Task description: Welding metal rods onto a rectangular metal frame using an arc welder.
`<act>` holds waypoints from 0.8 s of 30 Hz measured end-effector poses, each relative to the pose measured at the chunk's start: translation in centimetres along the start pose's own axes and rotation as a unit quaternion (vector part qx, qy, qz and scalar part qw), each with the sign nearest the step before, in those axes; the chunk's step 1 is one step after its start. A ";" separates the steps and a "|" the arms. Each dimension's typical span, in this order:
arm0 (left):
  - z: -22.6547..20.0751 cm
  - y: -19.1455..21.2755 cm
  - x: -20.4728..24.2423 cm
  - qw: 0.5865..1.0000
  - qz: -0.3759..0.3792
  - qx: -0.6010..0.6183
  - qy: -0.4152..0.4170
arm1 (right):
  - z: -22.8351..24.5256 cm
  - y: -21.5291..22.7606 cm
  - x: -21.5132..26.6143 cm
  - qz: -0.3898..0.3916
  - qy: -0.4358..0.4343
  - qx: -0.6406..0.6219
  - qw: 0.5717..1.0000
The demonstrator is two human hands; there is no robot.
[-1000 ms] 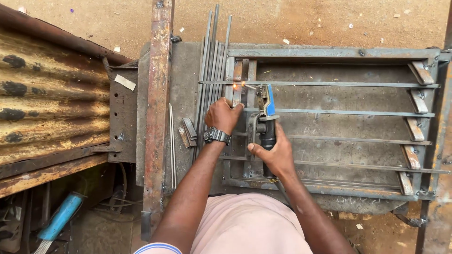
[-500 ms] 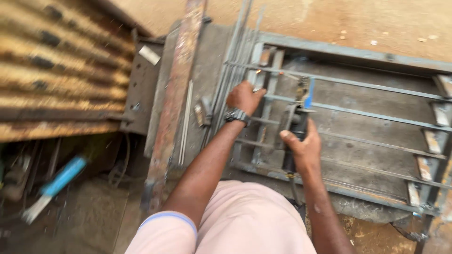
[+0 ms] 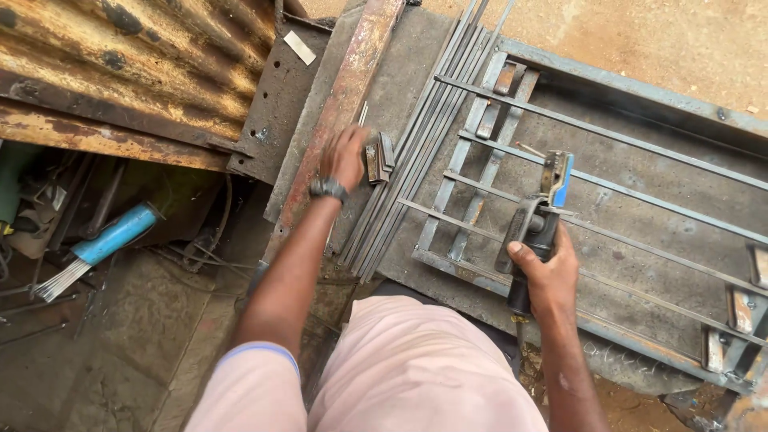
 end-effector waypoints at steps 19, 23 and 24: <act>-9.1 7.3 -1.5 0.888 0.344 -0.147 -0.269 | -0.3 -1.3 2.6 0.039 0.056 -0.056 0.996; -10.7 7.3 3.1 0.904 0.393 -0.029 -0.165 | -1.2 -0.7 2.4 0.025 0.023 -0.062 0.997; -12.2 7.6 4.3 0.905 0.397 0.017 -0.150 | -1.0 -0.7 2.4 0.025 0.026 -0.064 0.997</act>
Point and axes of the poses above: each hand's wrist, its own x-axis away from the middle knuckle, its own y-axis out of the back of the hand, z = x × y, the point moved 10 cm from there along -x, towards the middle knuckle, and after that the axes turned 12 degrees about -x, right-handed, at the moved point
